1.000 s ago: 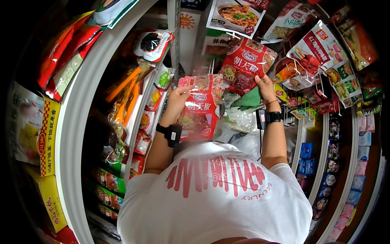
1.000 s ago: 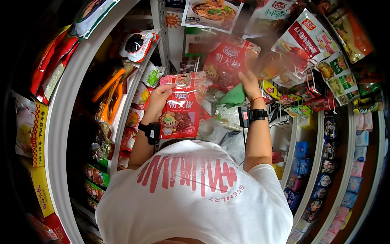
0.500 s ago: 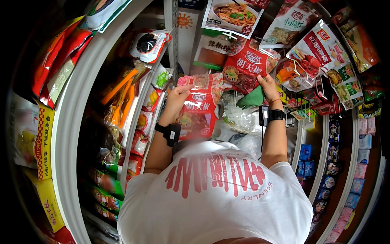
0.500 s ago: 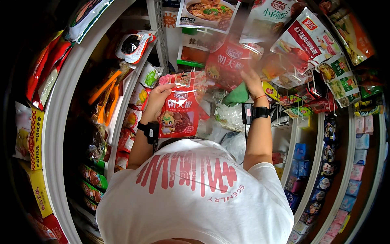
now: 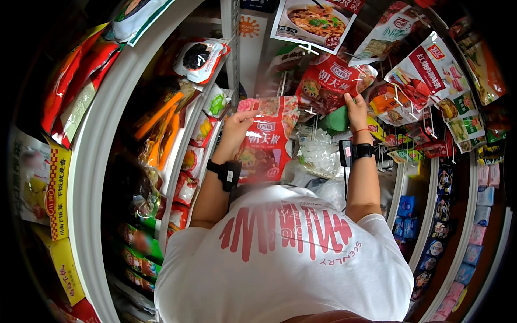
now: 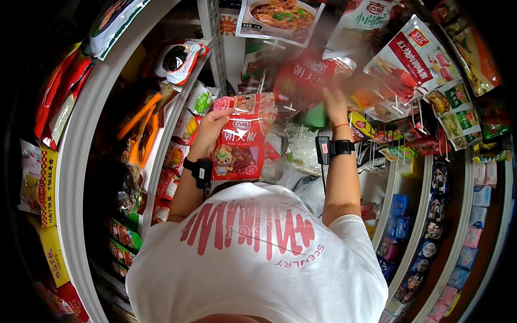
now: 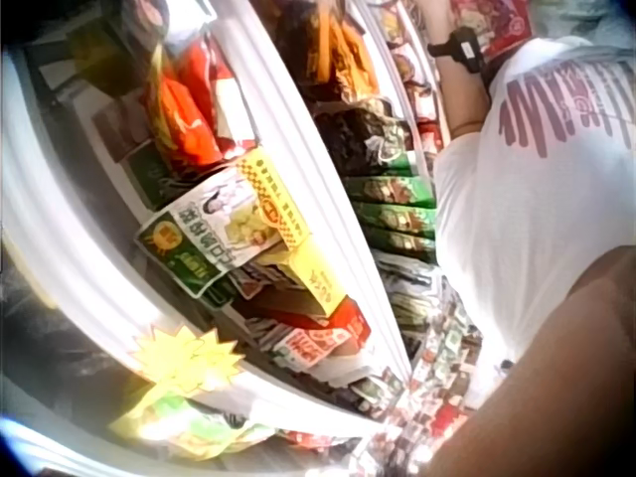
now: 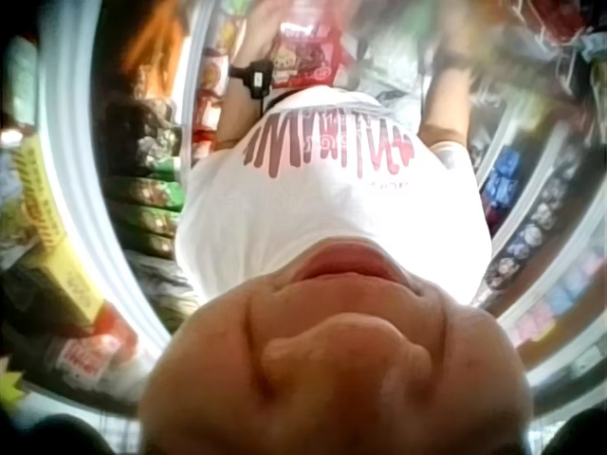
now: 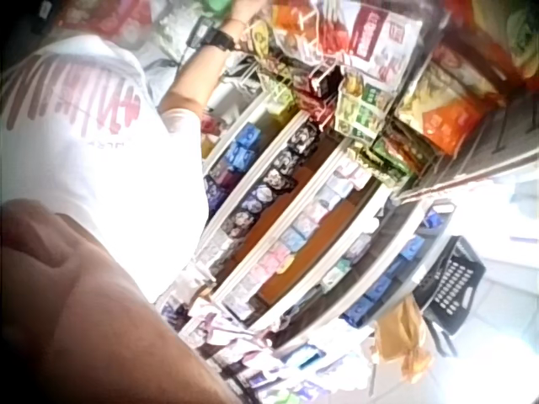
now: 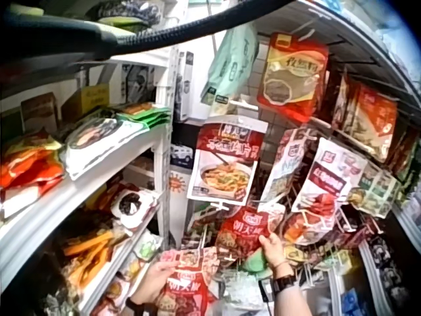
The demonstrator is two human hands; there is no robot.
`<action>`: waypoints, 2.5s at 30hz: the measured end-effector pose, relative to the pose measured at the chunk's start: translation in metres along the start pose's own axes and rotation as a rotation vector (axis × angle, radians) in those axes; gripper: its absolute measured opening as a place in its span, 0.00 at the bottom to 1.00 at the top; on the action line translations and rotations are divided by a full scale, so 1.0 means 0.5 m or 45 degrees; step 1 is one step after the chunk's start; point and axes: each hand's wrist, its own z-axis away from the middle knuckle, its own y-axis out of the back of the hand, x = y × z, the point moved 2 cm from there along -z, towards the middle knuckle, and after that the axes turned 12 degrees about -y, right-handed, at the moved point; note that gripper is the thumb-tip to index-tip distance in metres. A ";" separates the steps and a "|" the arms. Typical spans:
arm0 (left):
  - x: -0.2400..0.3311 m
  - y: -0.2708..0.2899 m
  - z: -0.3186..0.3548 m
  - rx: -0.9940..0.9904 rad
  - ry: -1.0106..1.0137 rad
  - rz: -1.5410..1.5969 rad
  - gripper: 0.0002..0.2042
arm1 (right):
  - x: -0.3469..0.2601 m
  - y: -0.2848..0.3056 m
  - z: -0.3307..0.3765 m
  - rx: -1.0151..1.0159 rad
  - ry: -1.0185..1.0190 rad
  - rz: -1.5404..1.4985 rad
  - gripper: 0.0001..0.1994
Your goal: The person wipes the front of various packaged food items on a store shelf using a green cloth. They handle multiple red and orange snack packets, cleaning the surface of each one individually before placing them back on the shelf.
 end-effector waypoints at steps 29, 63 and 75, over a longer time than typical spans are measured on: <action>0.053 0.003 0.016 0.005 0.042 0.128 0.13 | -0.010 -0.044 -0.057 0.693 0.325 0.874 0.15; 0.051 -0.003 0.036 -0.041 -0.043 -0.078 0.13 | -0.144 -0.142 0.062 0.475 0.549 1.219 0.38; 0.067 0.025 0.044 -0.031 -0.061 -0.114 0.12 | -0.130 -0.140 0.002 0.499 0.422 1.342 0.33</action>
